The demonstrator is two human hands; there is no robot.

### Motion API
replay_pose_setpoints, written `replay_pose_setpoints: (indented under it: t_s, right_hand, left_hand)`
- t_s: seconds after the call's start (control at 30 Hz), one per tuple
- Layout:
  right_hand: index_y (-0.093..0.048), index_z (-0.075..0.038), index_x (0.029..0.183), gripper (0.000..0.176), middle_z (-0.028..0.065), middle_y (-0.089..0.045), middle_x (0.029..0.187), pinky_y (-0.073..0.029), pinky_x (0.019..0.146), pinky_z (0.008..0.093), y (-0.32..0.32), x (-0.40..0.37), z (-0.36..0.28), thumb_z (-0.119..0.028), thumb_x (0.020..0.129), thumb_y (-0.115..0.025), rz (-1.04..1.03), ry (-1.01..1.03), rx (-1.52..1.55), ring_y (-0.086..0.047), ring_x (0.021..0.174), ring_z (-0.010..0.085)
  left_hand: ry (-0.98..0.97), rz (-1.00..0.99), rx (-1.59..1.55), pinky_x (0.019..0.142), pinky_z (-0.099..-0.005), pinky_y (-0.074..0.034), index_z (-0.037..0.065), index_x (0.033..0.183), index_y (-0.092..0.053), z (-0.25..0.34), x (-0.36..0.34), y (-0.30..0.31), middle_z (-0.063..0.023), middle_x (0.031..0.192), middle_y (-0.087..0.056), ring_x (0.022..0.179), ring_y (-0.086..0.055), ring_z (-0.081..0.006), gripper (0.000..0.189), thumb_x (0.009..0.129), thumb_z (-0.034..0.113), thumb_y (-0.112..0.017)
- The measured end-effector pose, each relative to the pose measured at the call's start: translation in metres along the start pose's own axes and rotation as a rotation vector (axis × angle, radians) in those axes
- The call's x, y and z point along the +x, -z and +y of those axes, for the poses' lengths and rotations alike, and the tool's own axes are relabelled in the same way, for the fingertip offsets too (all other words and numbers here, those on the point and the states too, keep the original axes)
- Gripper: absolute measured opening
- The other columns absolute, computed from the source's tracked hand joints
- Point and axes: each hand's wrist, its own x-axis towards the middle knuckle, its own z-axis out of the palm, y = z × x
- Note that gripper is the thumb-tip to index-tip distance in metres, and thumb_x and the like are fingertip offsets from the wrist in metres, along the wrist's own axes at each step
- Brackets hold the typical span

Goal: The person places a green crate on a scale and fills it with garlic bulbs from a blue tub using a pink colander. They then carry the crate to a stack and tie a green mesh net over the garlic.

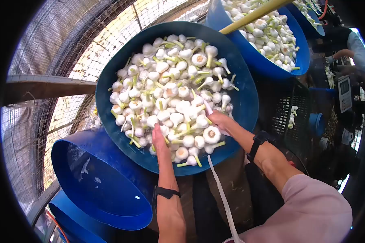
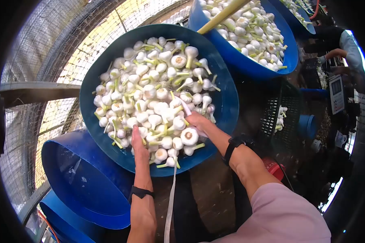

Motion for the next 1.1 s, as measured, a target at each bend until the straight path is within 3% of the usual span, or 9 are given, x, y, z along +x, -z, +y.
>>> replay_pose_setpoints:
  t_s: [0.3, 0.4, 0.5, 0.63, 0.67, 0.73, 0.83, 0.9, 1.1]
  right_hand:
    - [-0.062, 0.003, 0.098, 0.036, 0.0080, -0.062, 0.089, -0.050, 0.069, 0.0304, 0.011, -0.042, -0.023, 0.006, 0.062, -0.063, -0.093, 0.208, 0.274, -0.059, 0.077, 0.0178]
    - [-0.062, 0.004, 0.097, 0.035, 0.0074, -0.062, 0.089, -0.050, 0.067, 0.0295, 0.021, -0.053, -0.032, 0.006, 0.062, -0.066, -0.142, 0.293, 0.392, -0.058, 0.077, 0.0169]
    - [-0.062, 0.005, 0.100, 0.038, 0.0069, -0.064, 0.091, -0.047, 0.070, 0.0280, 0.027, -0.081, -0.042, 0.002, 0.063, -0.067, -0.008, 0.373, 0.322, -0.058, 0.082, 0.0160]
    - [-0.061, 0.003, 0.100, 0.027, 0.0051, -0.063, 0.088, -0.048, 0.066, 0.0276, 0.048, -0.141, -0.056, -0.006, 0.076, -0.068, -0.086, 0.439, 0.526, -0.057, 0.079, 0.0124]
    - [-0.047, -0.010, 0.120, 0.045, 0.0073, -0.060, 0.101, -0.048, 0.074, 0.0270, 0.057, -0.169, -0.068, 0.001, 0.078, -0.061, -0.094, 0.447, 0.542, -0.055, 0.087, 0.0136]
    - [-0.018, -0.036, 0.143, 0.086, 0.0087, -0.052, 0.121, -0.042, 0.088, 0.0229, 0.086, -0.246, -0.094, 0.012, 0.081, -0.051, -0.218, 0.483, 0.648, -0.051, 0.099, 0.0139]
    - [-0.042, -0.009, 0.132, 0.061, 0.0104, -0.057, 0.110, -0.046, 0.078, 0.0263, 0.093, -0.195, -0.058, 0.011, 0.076, -0.051, -0.147, 0.734, 0.549, -0.052, 0.097, 0.0126]
    - [-0.045, 0.000, 0.124, 0.053, 0.0127, -0.058, 0.108, -0.047, 0.081, 0.0299, 0.109, -0.198, -0.051, -0.007, 0.076, -0.065, -0.031, 0.511, 0.272, -0.053, 0.098, 0.0149]
    - [-0.047, 0.003, 0.117, 0.051, 0.0190, -0.057, 0.105, -0.045, 0.086, 0.0329, 0.151, -0.204, -0.018, -0.009, 0.071, -0.063, 0.053, 0.422, 0.243, -0.055, 0.102, 0.0249]
  left_hand:
    - [-0.636, 0.123, 0.219, 0.095, -0.0357, -0.038, -0.002, 0.137, -0.026, 0.088, -0.086, -0.031, -0.0184, 0.132, -0.040, 0.116, -0.043, -0.0256, 0.065, 0.088, 0.031, -0.054]
    - [-0.377, 0.018, 0.276, 0.091, -0.0351, -0.038, 0.003, 0.135, -0.035, 0.090, -0.095, -0.032, -0.0147, 0.130, -0.042, 0.116, -0.044, -0.0235, 0.056, 0.083, 0.016, -0.052]
    - [-0.147, -0.177, 0.098, 0.089, -0.0601, -0.037, 0.012, 0.141, -0.023, 0.076, -0.103, -0.039, -0.0143, 0.138, -0.027, 0.126, -0.030, -0.0309, 0.071, 0.080, 0.029, -0.055]
    - [-0.024, -0.072, -0.095, 0.095, -0.0637, -0.032, 0.010, 0.139, -0.027, 0.057, -0.153, -0.077, -0.0153, 0.143, -0.023, 0.130, -0.026, -0.0354, 0.074, 0.079, 0.040, -0.059]
    - [-0.025, -0.093, -0.069, 0.095, -0.0637, -0.032, 0.010, 0.139, -0.027, 0.051, -0.155, -0.081, -0.0153, 0.143, -0.023, 0.130, -0.026, -0.0354, 0.074, 0.079, 0.040, -0.059]
    - [0.155, -0.621, -0.212, 0.098, -0.0631, -0.029, 0.008, 0.136, -0.035, 0.033, -0.154, -0.090, -0.0161, 0.141, -0.031, 0.129, -0.030, -0.0358, 0.071, 0.077, 0.039, -0.060]
    - [0.228, -0.694, -0.303, 0.100, -0.0638, -0.025, 0.007, 0.135, -0.036, 0.015, -0.161, -0.107, -0.0170, 0.140, -0.036, 0.132, -0.026, -0.0373, 0.076, 0.070, 0.033, -0.066]
    - [0.212, -0.601, -0.334, 0.104, -0.0631, -0.016, 0.005, 0.137, -0.034, 0.008, -0.148, -0.102, -0.0161, 0.143, -0.030, 0.132, -0.026, -0.0370, 0.082, 0.068, 0.031, -0.068]
    - [0.338, -0.466, -0.320, 0.104, -0.0607, -0.022, 0.005, 0.132, -0.041, -0.033, -0.147, -0.123, -0.0151, 0.138, -0.040, 0.127, -0.034, -0.0365, 0.073, 0.070, 0.034, -0.067]
